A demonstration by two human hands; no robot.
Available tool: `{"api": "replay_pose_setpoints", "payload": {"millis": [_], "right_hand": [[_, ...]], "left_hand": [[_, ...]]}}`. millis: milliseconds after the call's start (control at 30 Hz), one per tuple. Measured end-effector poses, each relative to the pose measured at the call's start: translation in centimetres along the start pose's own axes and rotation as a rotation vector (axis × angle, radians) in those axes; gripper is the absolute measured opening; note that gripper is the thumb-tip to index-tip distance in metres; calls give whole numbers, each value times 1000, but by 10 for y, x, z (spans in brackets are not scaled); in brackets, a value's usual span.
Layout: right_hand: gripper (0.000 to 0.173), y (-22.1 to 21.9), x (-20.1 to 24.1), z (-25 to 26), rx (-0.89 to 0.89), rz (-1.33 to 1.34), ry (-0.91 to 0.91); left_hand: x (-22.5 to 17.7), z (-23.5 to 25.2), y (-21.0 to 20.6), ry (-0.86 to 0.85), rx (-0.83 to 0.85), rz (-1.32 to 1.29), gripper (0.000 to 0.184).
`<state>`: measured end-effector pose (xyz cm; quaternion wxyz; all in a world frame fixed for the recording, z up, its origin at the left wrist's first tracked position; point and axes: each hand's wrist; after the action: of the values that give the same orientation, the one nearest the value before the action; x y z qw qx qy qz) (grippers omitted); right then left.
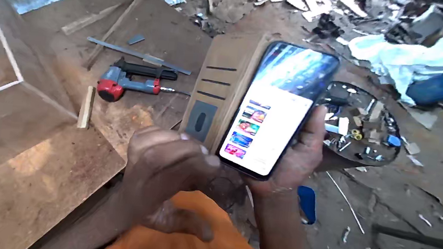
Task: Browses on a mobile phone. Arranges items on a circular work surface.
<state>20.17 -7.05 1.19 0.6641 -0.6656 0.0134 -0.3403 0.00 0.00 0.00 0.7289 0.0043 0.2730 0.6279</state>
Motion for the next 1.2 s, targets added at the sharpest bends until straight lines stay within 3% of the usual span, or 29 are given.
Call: {"api": "replay_pose_setpoints", "payload": {"millis": [233, 633, 933, 1200], "right_hand": [[53, -6, -13, 10, 41, 83, -73], [56, -8, -21, 4, 36, 23, -85], [54, -12, -26, -3, 26, 69, -109], [56, -2, -16, -24, 121, -8, -216]], "left_hand": [[18, -19, -10, 40, -10, 25, 91], [20, -11, -5, 22, 49, 166, 87], [18, 12, -8, 46, 81, 229, 97], [16, 18, -9, 31, 56, 211, 98]]}}
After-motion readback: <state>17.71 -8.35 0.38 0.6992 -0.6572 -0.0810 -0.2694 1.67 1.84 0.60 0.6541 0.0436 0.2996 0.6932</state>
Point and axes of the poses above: each hand's wrist, its own z-axis towards the middle knuckle, its own y-axis out of the back of the hand, x = y × z, and after that the axes turned 6 degrees about -x, right-handed
